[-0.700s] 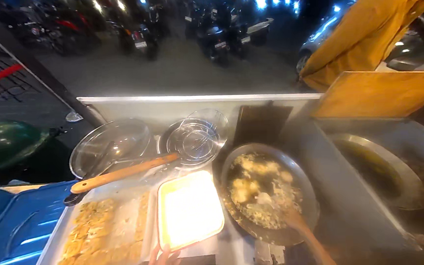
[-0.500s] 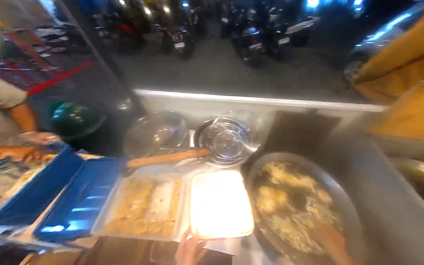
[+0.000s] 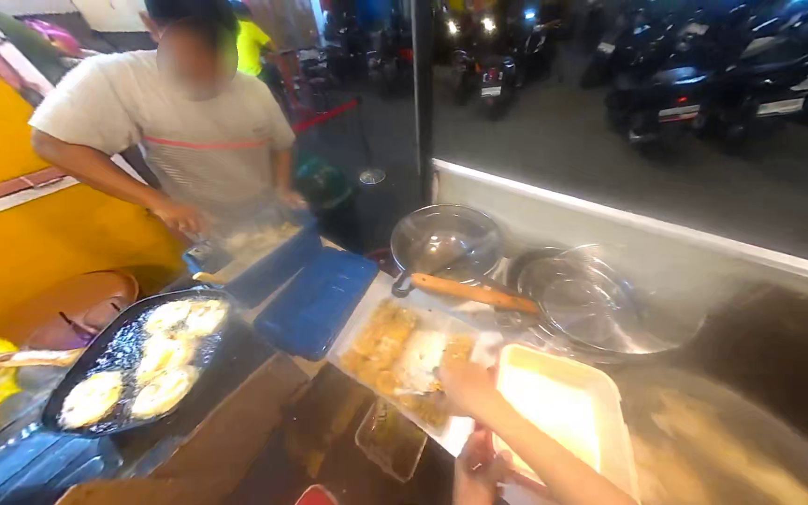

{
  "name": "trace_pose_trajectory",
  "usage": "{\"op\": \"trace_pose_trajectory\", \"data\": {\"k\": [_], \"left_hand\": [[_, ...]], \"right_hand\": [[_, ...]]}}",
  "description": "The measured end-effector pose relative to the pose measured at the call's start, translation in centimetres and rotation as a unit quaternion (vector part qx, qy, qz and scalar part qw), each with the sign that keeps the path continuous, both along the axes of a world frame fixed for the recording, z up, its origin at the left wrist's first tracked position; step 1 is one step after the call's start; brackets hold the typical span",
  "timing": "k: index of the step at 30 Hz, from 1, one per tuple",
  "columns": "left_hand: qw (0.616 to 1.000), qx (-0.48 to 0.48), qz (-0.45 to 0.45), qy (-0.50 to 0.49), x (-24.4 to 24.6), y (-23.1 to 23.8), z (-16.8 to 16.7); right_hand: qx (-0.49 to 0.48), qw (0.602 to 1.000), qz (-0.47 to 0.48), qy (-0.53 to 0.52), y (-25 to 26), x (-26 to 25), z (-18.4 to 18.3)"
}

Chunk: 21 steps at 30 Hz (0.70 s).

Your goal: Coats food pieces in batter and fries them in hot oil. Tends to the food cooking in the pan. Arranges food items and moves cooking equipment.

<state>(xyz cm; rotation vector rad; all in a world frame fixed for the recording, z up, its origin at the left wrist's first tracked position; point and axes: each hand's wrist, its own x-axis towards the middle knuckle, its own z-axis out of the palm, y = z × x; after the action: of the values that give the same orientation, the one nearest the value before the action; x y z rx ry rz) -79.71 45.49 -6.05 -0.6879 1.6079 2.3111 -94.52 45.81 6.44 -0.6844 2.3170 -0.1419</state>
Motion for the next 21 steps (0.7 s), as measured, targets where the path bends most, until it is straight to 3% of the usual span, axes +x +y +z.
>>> {"op": "trace_pose_trajectory", "data": {"k": [4, 8, 11, 16, 18, 21], "left_hand": [[0.999, -0.01, 0.016, 0.039, 0.5, -0.2, 0.1], [0.999, 0.001, -0.002, 0.037, 0.2, -0.4, 0.0], [0.999, 0.001, -0.026, 0.025, -0.4, -0.6, -0.6], [0.998, -0.019, -0.051, 0.021, -0.9, -0.7, -0.6], [0.998, -0.012, -0.052, 0.018, -1.0, -0.6, -0.5], [0.998, -0.012, -0.055, 0.014, -1.0, -0.7, -0.3]], "right_hand": [[0.034, 0.998, 0.056, 0.005, -7.0, 0.3, -2.6], [0.046, 0.997, 0.059, 0.01, -6.7, 0.5, -2.1], [-0.016, 1.0, 0.001, 0.018, -1.2, -0.5, -0.1], [-0.165, 0.972, -0.166, -0.035, 15.7, 0.0, 4.5], [-0.127, 0.965, -0.225, -0.04, 21.0, 1.1, 5.3], [-0.018, 0.97, -0.23, -0.074, 23.7, 0.7, 3.9]]}}
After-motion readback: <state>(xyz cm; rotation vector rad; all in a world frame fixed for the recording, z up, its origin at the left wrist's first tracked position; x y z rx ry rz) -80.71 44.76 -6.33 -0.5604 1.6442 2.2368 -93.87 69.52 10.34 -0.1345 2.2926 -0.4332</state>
